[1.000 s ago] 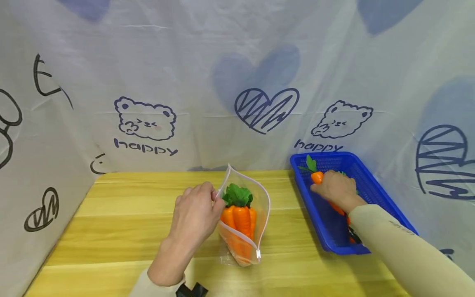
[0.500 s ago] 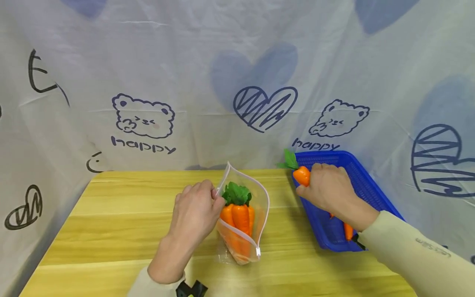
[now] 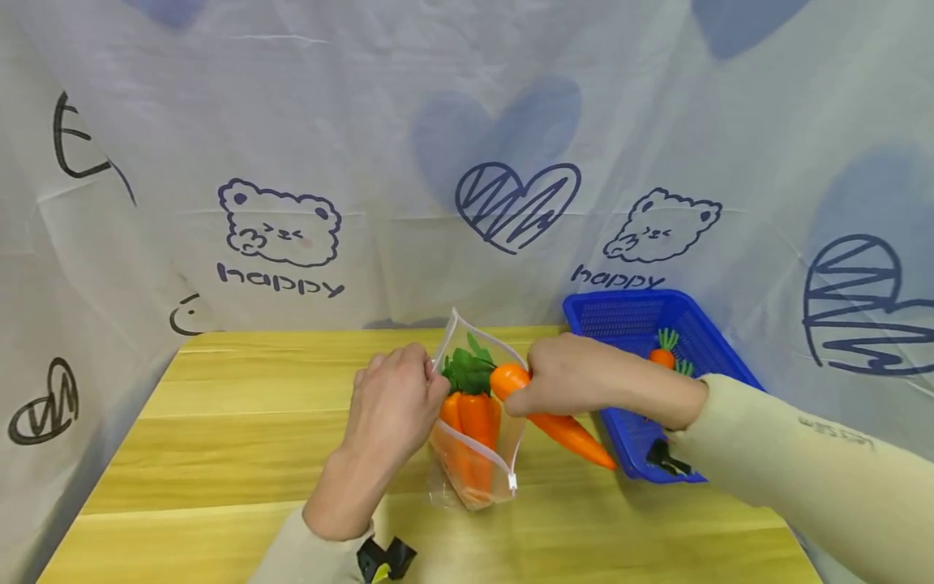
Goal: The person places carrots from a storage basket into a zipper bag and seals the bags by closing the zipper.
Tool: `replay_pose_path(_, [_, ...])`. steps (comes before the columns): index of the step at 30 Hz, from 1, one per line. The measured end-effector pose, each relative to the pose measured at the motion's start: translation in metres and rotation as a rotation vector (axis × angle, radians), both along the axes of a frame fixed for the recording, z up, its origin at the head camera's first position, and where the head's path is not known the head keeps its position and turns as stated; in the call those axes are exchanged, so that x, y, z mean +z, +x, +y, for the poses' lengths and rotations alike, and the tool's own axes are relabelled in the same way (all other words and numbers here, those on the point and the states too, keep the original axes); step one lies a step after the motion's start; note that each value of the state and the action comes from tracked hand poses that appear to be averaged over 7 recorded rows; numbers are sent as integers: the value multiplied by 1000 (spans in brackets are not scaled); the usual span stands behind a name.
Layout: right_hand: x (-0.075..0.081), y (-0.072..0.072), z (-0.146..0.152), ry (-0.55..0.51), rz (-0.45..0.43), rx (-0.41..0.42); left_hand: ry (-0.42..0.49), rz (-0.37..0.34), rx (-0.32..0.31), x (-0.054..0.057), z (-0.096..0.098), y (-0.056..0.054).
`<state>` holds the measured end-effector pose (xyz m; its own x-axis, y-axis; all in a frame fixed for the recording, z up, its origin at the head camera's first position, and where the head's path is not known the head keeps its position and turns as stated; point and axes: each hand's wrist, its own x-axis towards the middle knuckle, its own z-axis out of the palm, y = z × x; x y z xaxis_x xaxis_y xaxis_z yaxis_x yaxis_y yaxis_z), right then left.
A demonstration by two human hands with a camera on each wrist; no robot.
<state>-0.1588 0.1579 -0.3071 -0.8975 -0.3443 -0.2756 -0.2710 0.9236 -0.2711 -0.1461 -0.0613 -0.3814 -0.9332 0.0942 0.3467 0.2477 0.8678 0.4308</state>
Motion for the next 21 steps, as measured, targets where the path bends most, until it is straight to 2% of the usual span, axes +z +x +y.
replay_pose_path(4, [-8,-31,-24,-5,-88,8,-16,25,-21,1,4,-1])
replay_pose_path(6, [-14,-43,-35,-19,-83,-2,-28,33,-34,1,6,-1])
replay_pose_path(8, [-19,-49,-44,-30,-42,-15,-31,30,-47,1,8,0])
replay_pose_path(13, [-42,-44,-59,-29,85,44,-17,39,-65,2,12,2])
replay_pose_path(16, [-57,-39,-66,-7,142,133,-15,59,-62,3,11,2])
replay_pose_path(21, [-71,-38,-74,-8,227,201,11,19,-26,4,6,3])
